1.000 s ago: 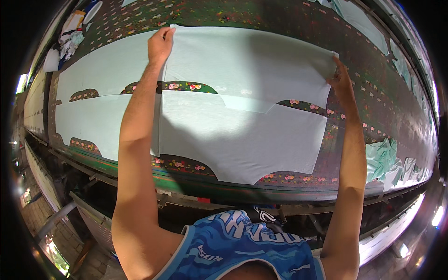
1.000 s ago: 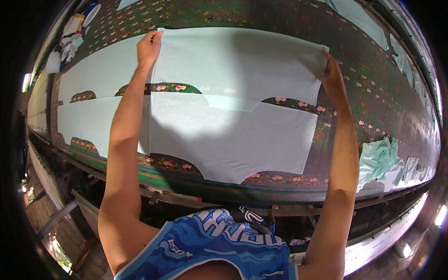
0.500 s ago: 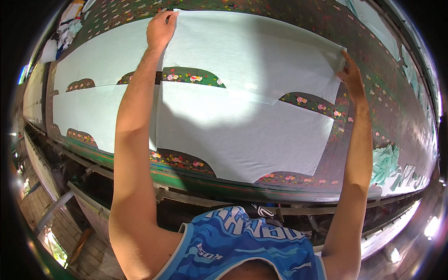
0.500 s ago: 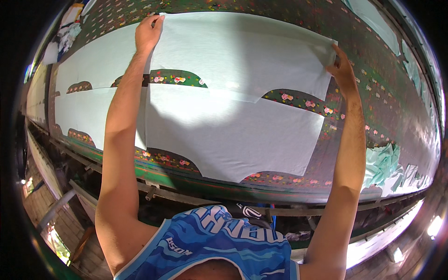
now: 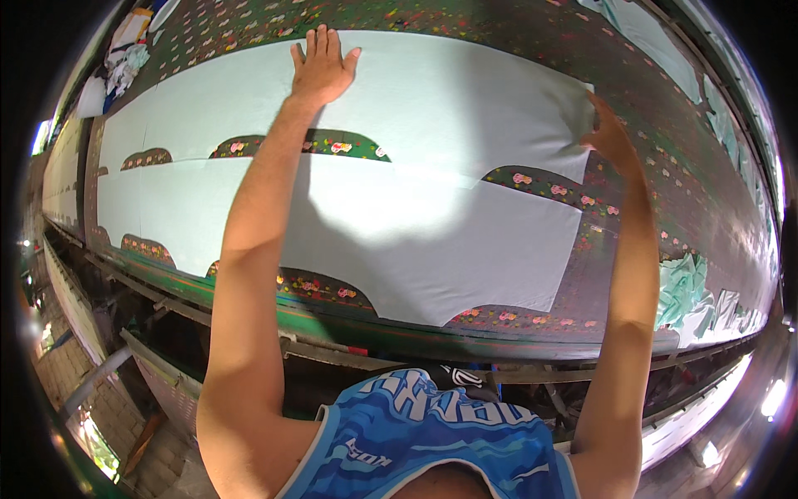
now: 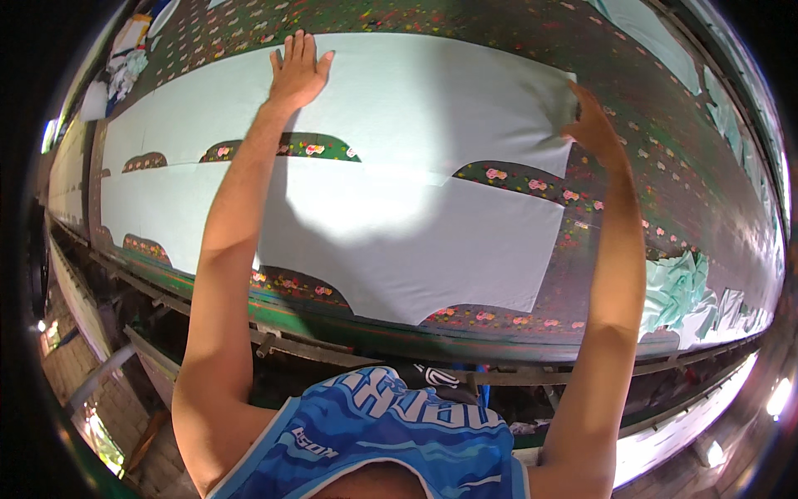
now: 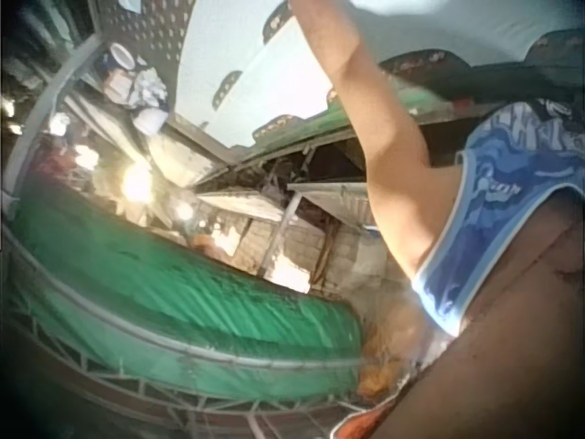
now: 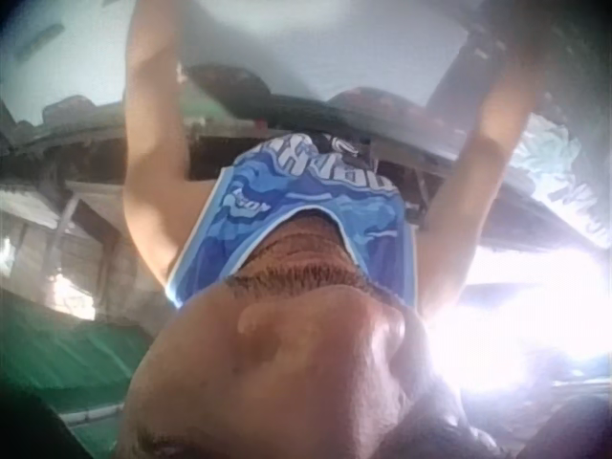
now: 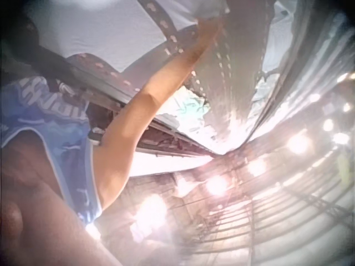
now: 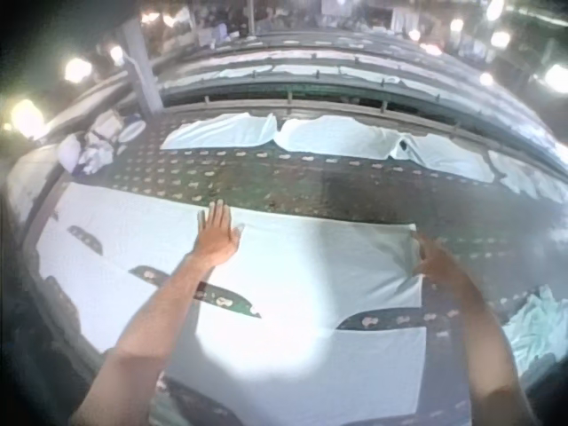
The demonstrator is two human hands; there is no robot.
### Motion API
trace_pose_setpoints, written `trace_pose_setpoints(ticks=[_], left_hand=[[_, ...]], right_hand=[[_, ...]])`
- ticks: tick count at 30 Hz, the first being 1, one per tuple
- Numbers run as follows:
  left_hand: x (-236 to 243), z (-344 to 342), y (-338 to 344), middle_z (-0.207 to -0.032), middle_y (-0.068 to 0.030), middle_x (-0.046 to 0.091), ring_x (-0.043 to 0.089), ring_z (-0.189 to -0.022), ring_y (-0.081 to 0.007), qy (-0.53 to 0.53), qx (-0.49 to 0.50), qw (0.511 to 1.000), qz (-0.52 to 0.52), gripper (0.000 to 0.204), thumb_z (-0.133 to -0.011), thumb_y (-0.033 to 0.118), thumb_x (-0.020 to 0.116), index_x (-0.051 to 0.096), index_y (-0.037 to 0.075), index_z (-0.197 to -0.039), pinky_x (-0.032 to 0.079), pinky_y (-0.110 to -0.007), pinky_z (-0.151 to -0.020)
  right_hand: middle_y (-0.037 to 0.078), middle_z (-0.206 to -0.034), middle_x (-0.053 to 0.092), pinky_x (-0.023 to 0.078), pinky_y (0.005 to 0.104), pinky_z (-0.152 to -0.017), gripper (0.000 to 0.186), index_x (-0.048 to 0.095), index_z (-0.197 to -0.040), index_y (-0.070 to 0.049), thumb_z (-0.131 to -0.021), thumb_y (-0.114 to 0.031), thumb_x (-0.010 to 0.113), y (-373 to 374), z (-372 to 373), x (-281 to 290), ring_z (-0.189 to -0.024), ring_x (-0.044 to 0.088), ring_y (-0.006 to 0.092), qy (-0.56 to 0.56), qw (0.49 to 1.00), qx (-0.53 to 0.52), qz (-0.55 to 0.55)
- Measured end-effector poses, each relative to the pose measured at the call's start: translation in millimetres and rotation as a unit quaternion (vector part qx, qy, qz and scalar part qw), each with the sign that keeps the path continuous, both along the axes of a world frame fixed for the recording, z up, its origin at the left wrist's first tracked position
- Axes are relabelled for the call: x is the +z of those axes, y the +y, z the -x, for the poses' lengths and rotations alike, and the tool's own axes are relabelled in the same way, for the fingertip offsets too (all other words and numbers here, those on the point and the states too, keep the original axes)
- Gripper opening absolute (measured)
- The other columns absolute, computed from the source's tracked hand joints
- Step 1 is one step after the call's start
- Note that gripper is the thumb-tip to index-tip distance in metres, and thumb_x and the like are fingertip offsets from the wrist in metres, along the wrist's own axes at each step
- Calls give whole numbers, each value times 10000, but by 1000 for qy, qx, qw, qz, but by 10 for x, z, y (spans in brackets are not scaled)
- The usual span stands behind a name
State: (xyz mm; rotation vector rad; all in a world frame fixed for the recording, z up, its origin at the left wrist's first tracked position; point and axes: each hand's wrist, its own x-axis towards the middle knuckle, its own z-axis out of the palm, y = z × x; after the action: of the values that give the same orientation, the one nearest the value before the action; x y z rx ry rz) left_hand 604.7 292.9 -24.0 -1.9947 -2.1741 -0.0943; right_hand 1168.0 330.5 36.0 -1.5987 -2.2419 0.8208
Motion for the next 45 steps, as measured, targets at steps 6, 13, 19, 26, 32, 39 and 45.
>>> trace_pose_setpoints(ticks=[6, 13, 19, 26, 32, 39, 45], left_hand=[[168, -1800, -60, -1715, -171, 225, 160, -1594, -390, -46, -211, 976, 10, 775, -1074, 582, 362, 308, 28, -1614, 133, -628, -1263], [149, -3413, 87, -1642, -179, 384, 304, -1535, -412, -146, -372, 911, -98, 713, -1043, 553, 458, 461, 37, -1535, 247, -646, -1216], [107, -4205, -232, -1634, -205, 382, 312, -1520, -431, -153, -376, 910, -83, 760, -1024, 539, 496, 437, -22, -1534, 240, -642, -1221], [166, -3906, -598, -1688, -195, 280, 216, -1582, -349, -178, -363, 915, 20, 734, -1077, 493, 386, 309, -16, -1601, 149, -525, -1288], [205, -3144, -754, -1706, -195, 242, 181, -1592, -357, -143, -262, 954, 23, 751, -1085, 517, 369, 300, -13, -1613, 128, -528, -1290], [126, -3217, -1119, -1677, -315, 214, 145, -1581, -462, -95, -158, 982, 32, 822, -1065, 578, 411, 346, -58, -1581, 108, -550, -1287], [508, -3158, -1359, -1614, -343, 329, 254, -1549, -453, -133, -80, 971, 182, 823, -1088, 609, 279, 439, -72, -1520, 216, -481, -1277]], right_hand=[[212, -1582, 432, 379, 399, -1201, 989, 393, -1580, -34, -667, -56, 772, -7, -10, -26, -1479, 413, 347, 16, 1000, 1, 4], [193, -1609, 406, 457, 371, -1147, 1001, 391, -1599, -85, -672, -11, 762, -621, 147, -131, -1483, 415, 319, 58, 991, -87, -85], [141, -1632, 396, 549, 338, -1011, 916, 436, -1582, -114, -721, 12, 722, -1050, 89, 217, -1454, 462, 281, 149, 970, -191, -8], [157, -1530, 526, 564, 376, -955, 707, 539, -1500, -112, -807, 3, 617, -1640, -122, 312, -1282, 610, 298, 77, 980, -179, -37], [121, -1317, 654, 572, 347, -910, 532, 652, -1356, -92, -832, -5, 675, -2352, -153, 221, -1065, 686, 228, 102, 978, -179, 11], [184, -1213, 679, 553, 420, -944, 391, 676, -1260, -18, -872, -54, 715, -3121, -337, 215, -1092, 678, 349, 138, 977, -139, -88], [193, -1254, 690, 578, 400, -897, 416, 665, -1295, -34, -891, -98, 739, -3523, -1423, 643, -1050, 714, 336, 170, 957, -227, -67]])
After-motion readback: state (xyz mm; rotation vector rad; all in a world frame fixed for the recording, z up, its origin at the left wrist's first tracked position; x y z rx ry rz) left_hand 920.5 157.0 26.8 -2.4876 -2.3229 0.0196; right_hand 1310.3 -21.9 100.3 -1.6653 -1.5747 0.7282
